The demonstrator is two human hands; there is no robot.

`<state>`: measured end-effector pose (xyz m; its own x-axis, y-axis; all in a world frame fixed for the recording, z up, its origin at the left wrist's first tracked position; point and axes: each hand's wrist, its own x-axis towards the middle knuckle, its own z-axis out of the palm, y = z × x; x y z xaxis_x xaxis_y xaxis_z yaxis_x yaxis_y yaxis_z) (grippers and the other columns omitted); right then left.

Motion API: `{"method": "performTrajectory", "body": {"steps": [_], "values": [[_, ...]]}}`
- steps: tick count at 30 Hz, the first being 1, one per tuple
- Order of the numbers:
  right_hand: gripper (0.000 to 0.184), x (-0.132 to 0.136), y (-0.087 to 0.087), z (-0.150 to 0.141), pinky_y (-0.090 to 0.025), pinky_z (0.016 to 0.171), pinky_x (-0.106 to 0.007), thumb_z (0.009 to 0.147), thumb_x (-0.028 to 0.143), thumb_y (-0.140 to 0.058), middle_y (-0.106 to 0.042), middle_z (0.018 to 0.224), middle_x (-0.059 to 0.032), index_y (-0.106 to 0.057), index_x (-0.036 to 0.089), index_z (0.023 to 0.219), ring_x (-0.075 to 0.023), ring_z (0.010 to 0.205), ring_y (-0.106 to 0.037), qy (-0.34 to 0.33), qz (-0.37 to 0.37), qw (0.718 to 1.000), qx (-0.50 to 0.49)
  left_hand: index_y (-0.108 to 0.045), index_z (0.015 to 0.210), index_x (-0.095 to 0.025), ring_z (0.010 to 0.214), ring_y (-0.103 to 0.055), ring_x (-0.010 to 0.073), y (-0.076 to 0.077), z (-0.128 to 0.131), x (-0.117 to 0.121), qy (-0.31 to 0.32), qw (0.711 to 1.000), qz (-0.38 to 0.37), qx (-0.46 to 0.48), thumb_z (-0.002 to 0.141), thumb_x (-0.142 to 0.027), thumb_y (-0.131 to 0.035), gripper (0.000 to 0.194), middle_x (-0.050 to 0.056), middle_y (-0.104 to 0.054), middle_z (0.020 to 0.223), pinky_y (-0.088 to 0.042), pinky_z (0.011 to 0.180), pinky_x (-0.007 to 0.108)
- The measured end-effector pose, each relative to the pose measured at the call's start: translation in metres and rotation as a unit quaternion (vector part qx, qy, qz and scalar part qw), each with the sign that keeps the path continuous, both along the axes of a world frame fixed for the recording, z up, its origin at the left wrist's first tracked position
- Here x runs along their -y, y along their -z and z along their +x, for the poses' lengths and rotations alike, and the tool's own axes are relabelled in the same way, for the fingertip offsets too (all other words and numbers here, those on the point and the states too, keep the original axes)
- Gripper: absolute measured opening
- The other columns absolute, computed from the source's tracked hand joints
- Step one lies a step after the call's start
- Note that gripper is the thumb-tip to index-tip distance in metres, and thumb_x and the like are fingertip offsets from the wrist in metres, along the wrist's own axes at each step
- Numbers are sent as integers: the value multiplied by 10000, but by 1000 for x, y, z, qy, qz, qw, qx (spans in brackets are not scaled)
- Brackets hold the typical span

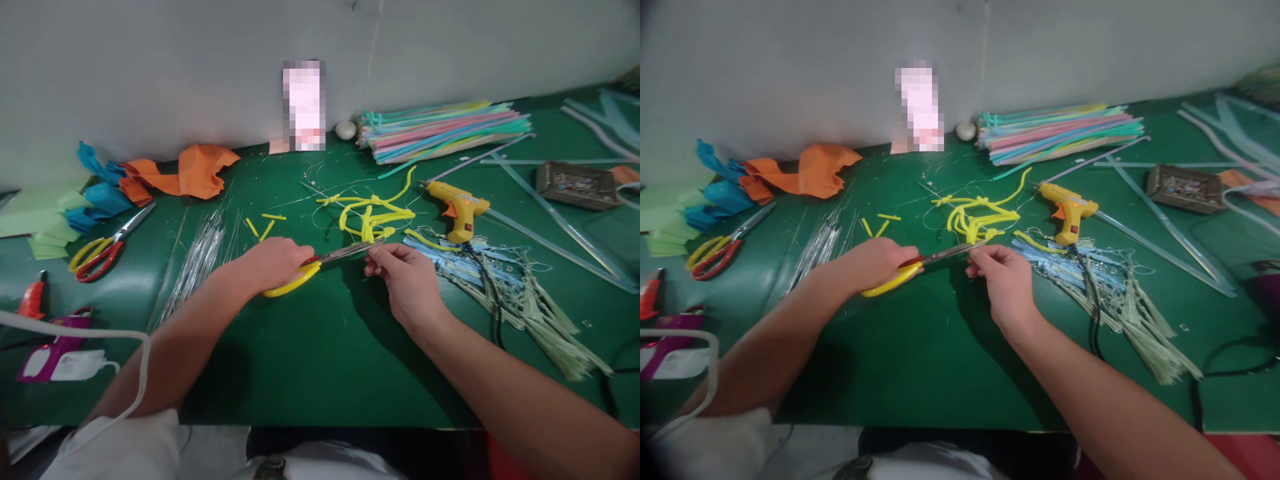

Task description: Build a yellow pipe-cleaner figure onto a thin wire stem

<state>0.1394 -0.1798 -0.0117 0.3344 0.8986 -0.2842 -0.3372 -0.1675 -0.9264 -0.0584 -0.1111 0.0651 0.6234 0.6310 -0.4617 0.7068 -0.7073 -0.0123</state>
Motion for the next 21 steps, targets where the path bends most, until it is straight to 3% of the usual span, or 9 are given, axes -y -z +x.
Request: {"method": "performTrajectory", "body": {"steps": [8,12,17,21], "values": [[119,1,-1,0,-464,579,-278,685,245,-761,-616,588,1,-681,162,656,-112,529,-554,-2,-4,1000,-7,-657,964,-181,618,-589,187,8,-4,-2,8,1000,7,23,960,-320,-431,266,74,-639,705,-300,532,272],[160,0,-2,1,-452,568,-266,677,263,-780,-616,595,5,-656,166,646,-103,525,-551,1,-7,1000,-18,-635,938,-173,620,-590,199,10,-3,-1,-12,999,3,48,961,-386,-426,299,90,-640,717,-309,533,276],[173,-1,-3,1,-457,565,-274,679,292,-780,-592,606,17,-652,175,670,-111,535,-563,6,6,1000,-26,-591,921,-196,616,-587,178,1,-7,-2,-69,993,-33,86,920,-388,-458,234,67,-653,763,-347,539,263],[153,1,-7,0,-448,558,-271,690,264,-747,-577,619,19,-627,185,638,-102,542,-541,6,29,999,-38,-558,1000,-206,666,-612,187,-9,-19,-6,-94,990,9,104,897,-330,-443,198,59,-668,830,-381,582,276]]}}
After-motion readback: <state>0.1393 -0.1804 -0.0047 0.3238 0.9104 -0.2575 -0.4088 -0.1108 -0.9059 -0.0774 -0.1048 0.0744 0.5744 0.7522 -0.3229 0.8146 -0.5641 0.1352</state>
